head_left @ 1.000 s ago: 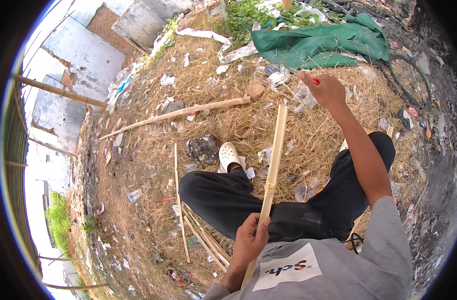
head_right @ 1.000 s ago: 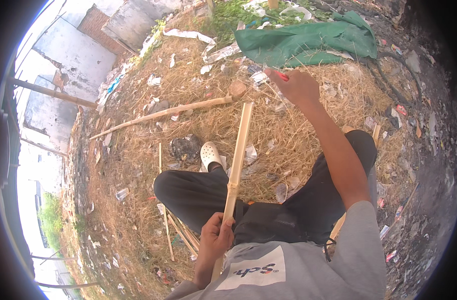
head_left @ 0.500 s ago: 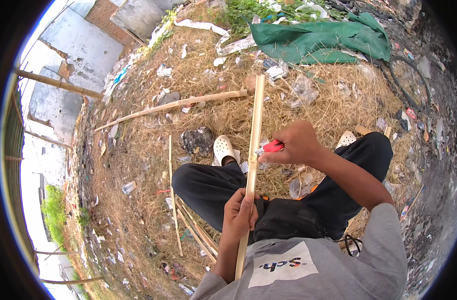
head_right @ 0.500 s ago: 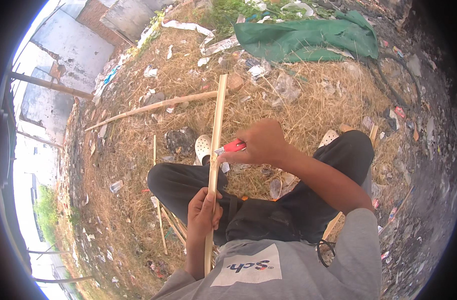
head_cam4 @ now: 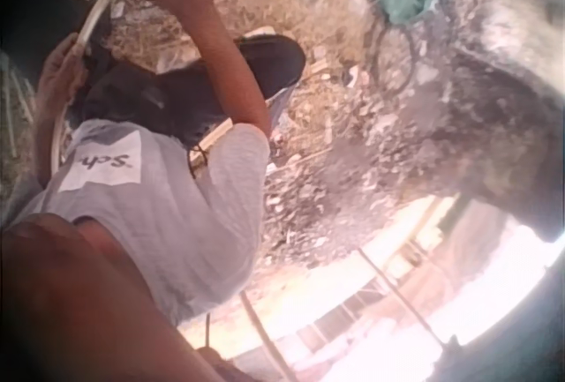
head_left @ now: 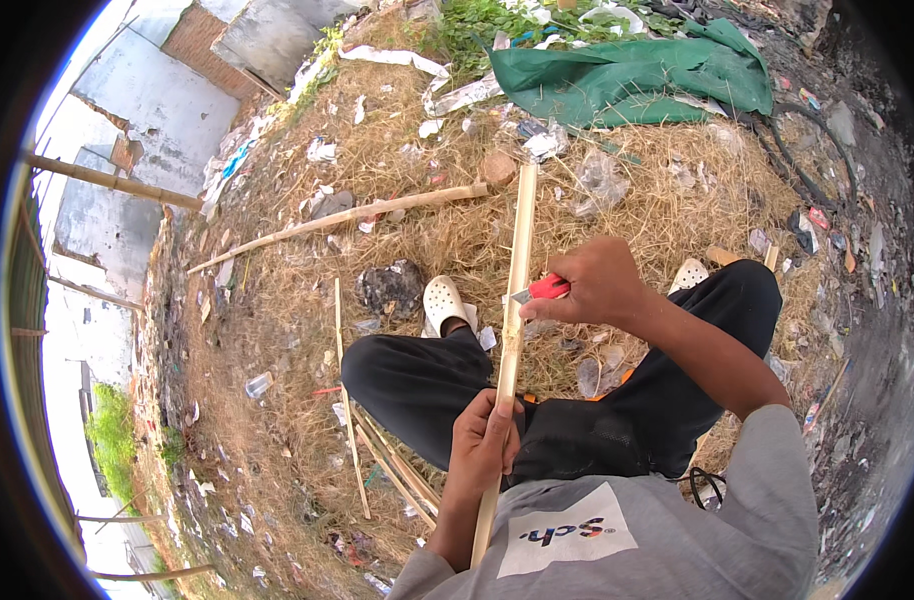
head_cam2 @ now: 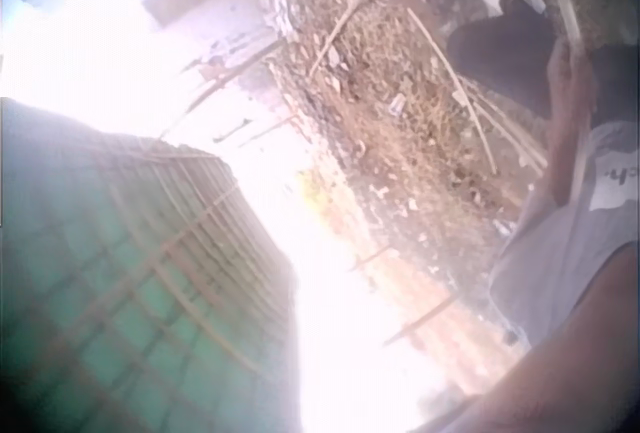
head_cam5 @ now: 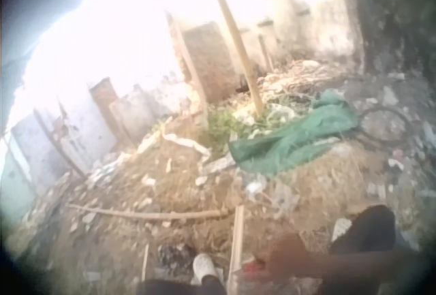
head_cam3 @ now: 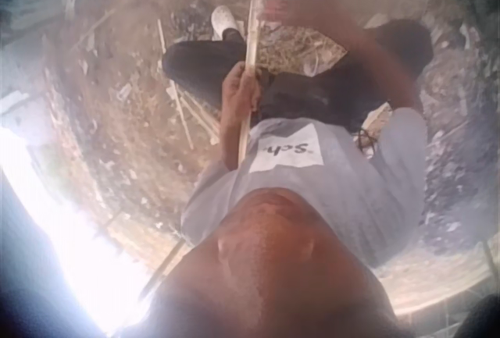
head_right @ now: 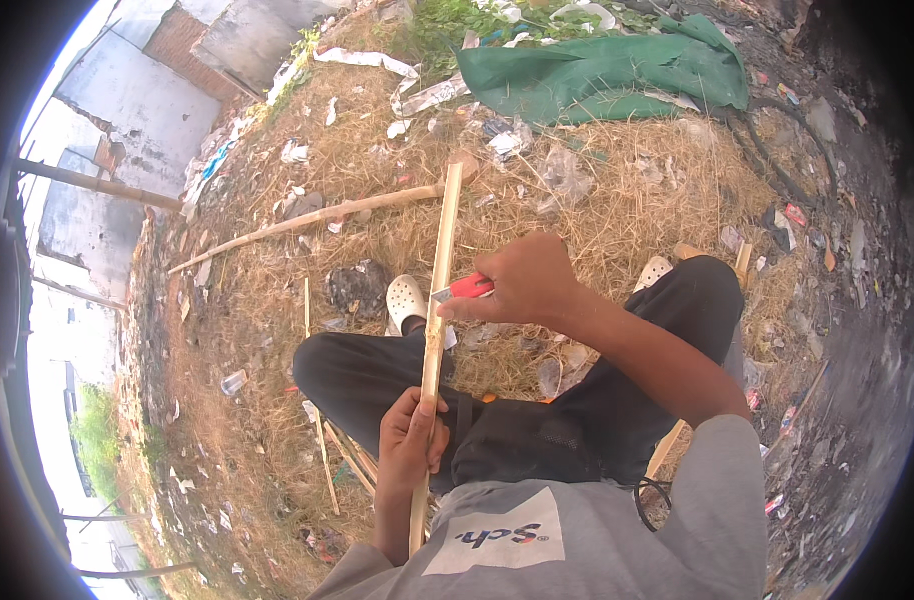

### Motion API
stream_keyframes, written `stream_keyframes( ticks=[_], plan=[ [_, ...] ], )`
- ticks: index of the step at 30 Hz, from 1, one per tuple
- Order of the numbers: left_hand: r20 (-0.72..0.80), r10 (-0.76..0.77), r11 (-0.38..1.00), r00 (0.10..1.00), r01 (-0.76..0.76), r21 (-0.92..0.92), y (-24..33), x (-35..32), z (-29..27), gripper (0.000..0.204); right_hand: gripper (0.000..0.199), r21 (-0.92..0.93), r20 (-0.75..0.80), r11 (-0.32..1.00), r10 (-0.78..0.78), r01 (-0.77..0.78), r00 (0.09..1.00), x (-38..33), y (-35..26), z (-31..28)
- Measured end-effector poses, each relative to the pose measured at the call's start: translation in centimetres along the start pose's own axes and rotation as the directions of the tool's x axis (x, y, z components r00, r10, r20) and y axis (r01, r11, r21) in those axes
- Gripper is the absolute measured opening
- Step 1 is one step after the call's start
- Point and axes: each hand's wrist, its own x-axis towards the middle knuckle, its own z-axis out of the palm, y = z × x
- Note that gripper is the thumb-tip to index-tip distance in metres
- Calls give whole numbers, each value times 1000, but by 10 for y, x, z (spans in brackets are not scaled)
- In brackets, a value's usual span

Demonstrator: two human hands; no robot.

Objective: The person sits on the ground and uses a red utility knife to shave a long bamboo pole. They hold the pole with their left hand and scrape the surface with the knife in their right hand, creating thin strips of bamboo.

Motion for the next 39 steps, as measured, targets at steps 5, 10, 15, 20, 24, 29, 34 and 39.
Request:
stream_keyframes(
  ticks=[5,10,15,20,24,29,34,39],
  plan=[
    [-4,-46,991,999,46,126,3,-10,4,28,66,-46,-112,965,252,-258,961,23,42,-3],
    [7,-64,990,998,63,125,-2,-22,1,28,70,-50,-99,941,330,-336,939,28,54,-14],
    [-95,-5,974,996,27,225,10,-13,5,27,66,5,-72,973,232,-232,970,10,15,1],
    [-154,81,951,985,-30,308,7,-4,-3,26,65,94,53,992,78,-83,996,-8,-7,4],
    [-121,76,957,990,-38,287,8,4,0,26,67,80,28,996,24,-26,999,-11,-8,12],
    [-82,42,968,996,-20,252,7,5,-1,26,67,-29,-80,937,345,-348,935,13,24,2],
    [-84,51,977,995,-32,212,4,15,-2,25,61,446,98,801,400,-399,911,9,32,-1],
    [-13,1,986,1000,1,166,-3,34,0,29,43,728,412,412,376,-548,830,5,-2,22]
  ],
)
